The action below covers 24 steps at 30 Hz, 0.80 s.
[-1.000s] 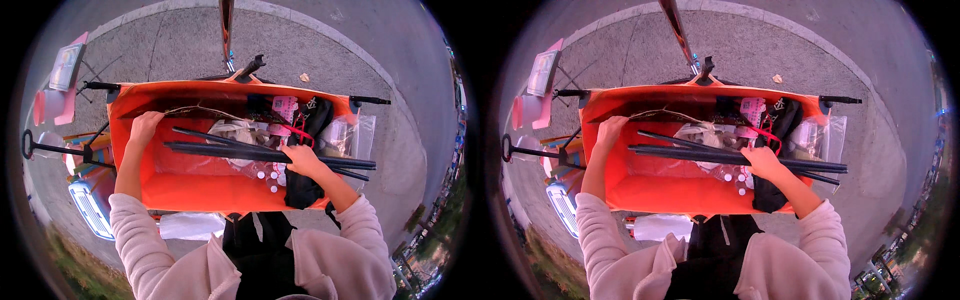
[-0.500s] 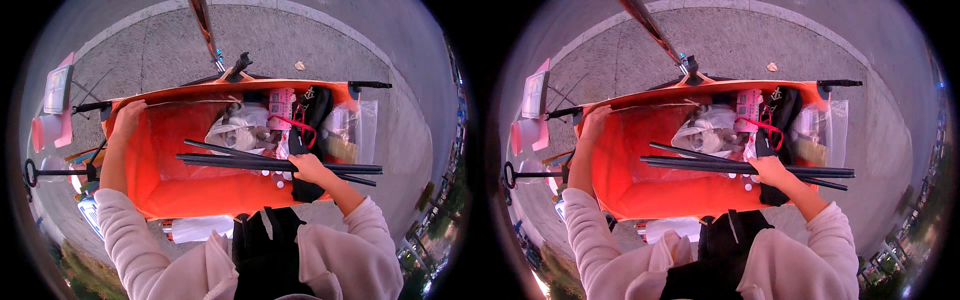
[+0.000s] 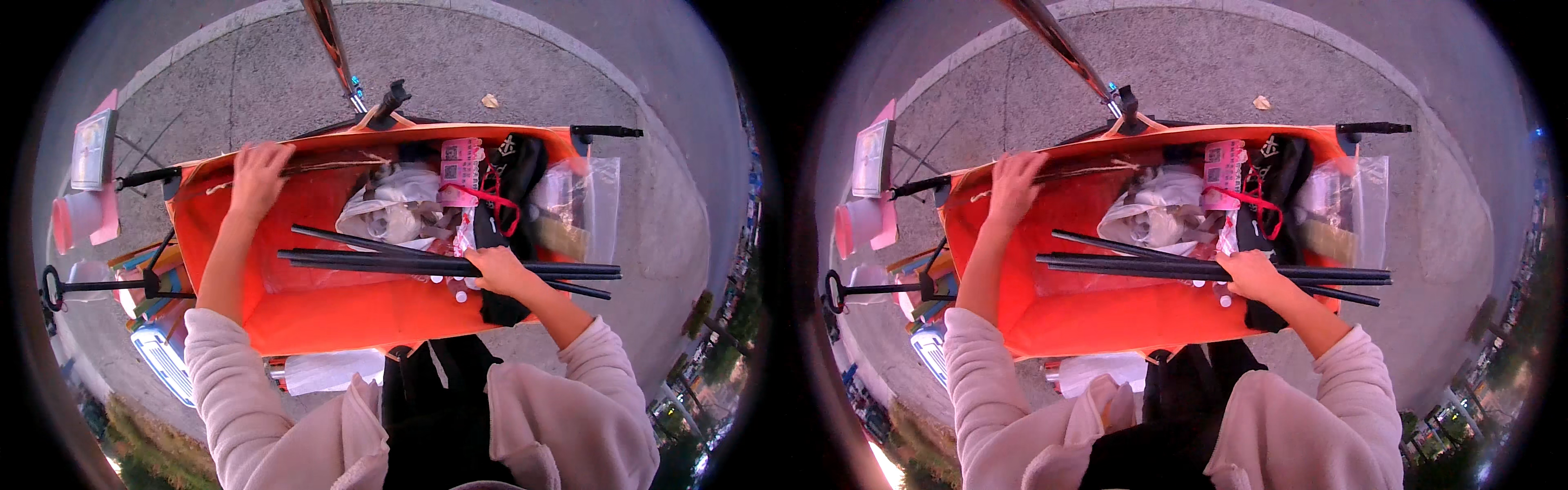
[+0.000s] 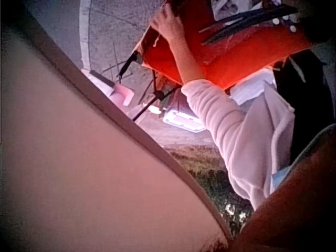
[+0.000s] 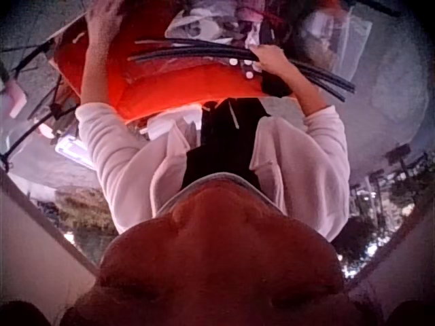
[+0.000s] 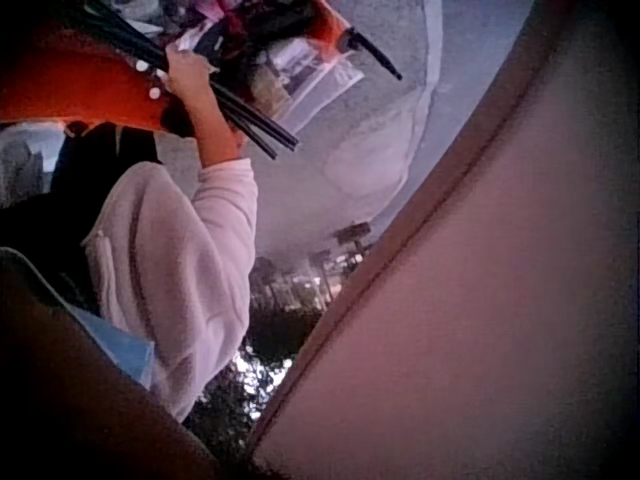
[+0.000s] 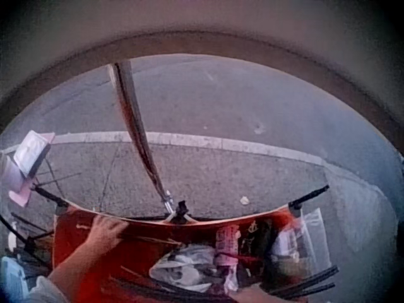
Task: The person assembles a street vendor cart by tying a rope to secure a menu board, placing items into the cart, and attaching metal poles to form the cart's frame. The person handles plastic bags, bottles, and a black menu board during the process.
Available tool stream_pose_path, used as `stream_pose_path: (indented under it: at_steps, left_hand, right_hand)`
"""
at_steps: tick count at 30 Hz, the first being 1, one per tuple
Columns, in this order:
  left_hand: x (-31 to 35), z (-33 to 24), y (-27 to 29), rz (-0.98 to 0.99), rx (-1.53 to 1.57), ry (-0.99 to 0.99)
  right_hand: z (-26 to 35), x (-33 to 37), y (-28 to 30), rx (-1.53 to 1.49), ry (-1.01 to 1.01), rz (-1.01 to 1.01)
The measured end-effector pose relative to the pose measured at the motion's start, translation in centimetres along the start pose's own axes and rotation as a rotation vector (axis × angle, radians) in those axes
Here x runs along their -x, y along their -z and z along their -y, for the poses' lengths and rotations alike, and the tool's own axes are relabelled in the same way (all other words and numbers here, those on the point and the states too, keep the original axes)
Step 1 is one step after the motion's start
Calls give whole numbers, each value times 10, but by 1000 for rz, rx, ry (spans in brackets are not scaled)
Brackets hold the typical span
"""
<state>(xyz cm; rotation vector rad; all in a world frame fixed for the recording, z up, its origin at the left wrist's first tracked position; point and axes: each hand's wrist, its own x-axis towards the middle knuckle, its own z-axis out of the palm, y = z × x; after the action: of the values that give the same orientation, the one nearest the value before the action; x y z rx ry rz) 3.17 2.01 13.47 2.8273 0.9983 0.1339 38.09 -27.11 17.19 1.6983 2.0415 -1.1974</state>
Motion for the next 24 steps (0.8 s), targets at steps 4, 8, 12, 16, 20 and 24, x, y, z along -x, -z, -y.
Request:
stream_pose_path:
  at_steps: [4, 8, 12, 16, 20, 24]
  left_hand:
    - [-13, -16, -21, 202, 18, -123]
    - [-11, -30, -17, 274, 6, -53]
    - [-6, -42, -6, 352, -31, -81]
    - [-16, -40, -2, 427, 1, -109]
    - [-18, -25, -1, 435, 83, -140]
    - [-27, -11, 5, 388, 159, -214]
  right_hand:
    - [-2, 4, -3, 13, 23, 3]
    - [-2, 10, -6, 36, -12, 27]
    - [0, 18, -14, 63, -5, 52]
    - [2, 23, -17, 18, 4, 69]
    - [2, 25, -23, 16, 3, 70]
    - [1, 21, -21, 6, -26, 60]
